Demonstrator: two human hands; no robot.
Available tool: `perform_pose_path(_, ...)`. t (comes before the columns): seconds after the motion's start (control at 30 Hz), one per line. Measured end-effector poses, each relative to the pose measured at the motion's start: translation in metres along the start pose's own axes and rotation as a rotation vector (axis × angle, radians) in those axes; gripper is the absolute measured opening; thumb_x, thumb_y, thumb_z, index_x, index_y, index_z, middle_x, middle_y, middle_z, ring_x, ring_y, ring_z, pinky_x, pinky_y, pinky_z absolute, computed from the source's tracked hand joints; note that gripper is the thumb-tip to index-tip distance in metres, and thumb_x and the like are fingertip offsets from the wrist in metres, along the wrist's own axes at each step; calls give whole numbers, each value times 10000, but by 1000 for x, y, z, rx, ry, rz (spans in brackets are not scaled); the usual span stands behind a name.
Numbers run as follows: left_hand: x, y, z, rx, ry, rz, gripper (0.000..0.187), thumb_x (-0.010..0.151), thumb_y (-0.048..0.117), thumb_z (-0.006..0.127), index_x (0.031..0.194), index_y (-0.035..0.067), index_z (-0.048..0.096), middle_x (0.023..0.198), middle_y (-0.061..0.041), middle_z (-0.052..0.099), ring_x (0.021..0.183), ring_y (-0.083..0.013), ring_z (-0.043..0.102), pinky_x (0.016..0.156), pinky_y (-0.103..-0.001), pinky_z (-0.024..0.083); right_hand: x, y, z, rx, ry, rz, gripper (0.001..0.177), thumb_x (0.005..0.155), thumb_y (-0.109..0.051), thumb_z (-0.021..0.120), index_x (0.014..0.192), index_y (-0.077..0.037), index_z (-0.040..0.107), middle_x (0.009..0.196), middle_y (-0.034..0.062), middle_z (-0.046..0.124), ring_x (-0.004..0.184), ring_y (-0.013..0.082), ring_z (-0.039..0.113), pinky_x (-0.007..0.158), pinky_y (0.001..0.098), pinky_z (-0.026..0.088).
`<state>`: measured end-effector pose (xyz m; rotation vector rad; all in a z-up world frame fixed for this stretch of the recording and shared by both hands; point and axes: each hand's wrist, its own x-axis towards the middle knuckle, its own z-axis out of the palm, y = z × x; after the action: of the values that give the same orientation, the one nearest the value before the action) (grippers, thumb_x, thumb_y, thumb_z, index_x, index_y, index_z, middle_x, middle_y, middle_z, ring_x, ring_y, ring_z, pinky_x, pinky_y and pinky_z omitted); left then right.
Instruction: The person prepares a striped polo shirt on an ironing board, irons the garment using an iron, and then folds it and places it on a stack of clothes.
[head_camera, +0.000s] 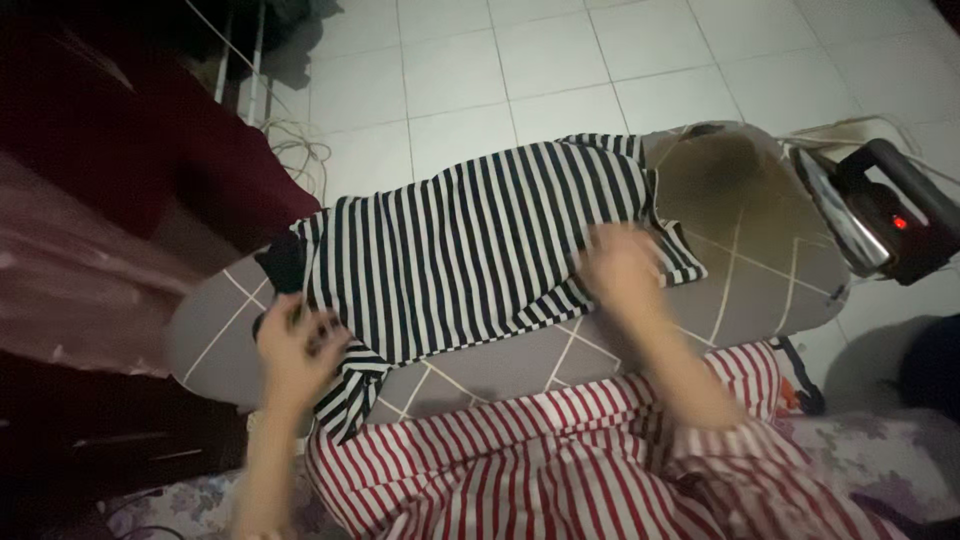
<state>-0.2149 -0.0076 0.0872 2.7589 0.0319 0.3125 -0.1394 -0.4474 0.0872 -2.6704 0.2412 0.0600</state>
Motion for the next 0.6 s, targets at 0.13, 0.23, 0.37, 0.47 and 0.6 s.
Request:
perform_pose_path(0.13,-38,29,28,44,6,305,575,695,493,773,1111,97,752,1311,-189,587,1282,-367,481,1074,-612,326,4,101,-22,-8,172,153,595,880,-322,809,1287,59,600,1251,291,610,1182,401,555,956,513,466)
perform_pose_path(0.23,-44,36,44,66,-37,218,414,822,325,749,1152,75,733,1310,-172,622,1302,-371,503,1069,-546,393,3,120,-14,215,58,284,343,942,-245,734,1192,-16,685,1209,190,713,1141,323,679,975,468,532)
perform_pose_path(0.37,-47,37,50,122,36,322,283,827,151,703,1103,98,736,1255,-119,667,1264,-330,578,1047,-481,446,-5,125,-26,208,221,112,257,927,-173,750,1121,-9,712,1135,174,730,1056,301,701,921,438,547)
perform_pose_path(0.47,-51,35,47,134,84,426,248,832,88,676,1075,56,713,1185,-101,679,1177,-320,629,985,-466,486,-9,127,-25,-241,561,-286,145,844,-160,820,972,-96,795,1014,83,795,971,300,713,903,503,506)
perform_pose_path(0.6,-60,38,43,279,40,245,236,819,78,652,1048,53,703,1115,-114,685,1079,-327,652,929,-470,506,-11,161,-23,474,325,-223,90,960,-151,789,1042,-117,771,1008,56,756,881,153,689,842,371,551)
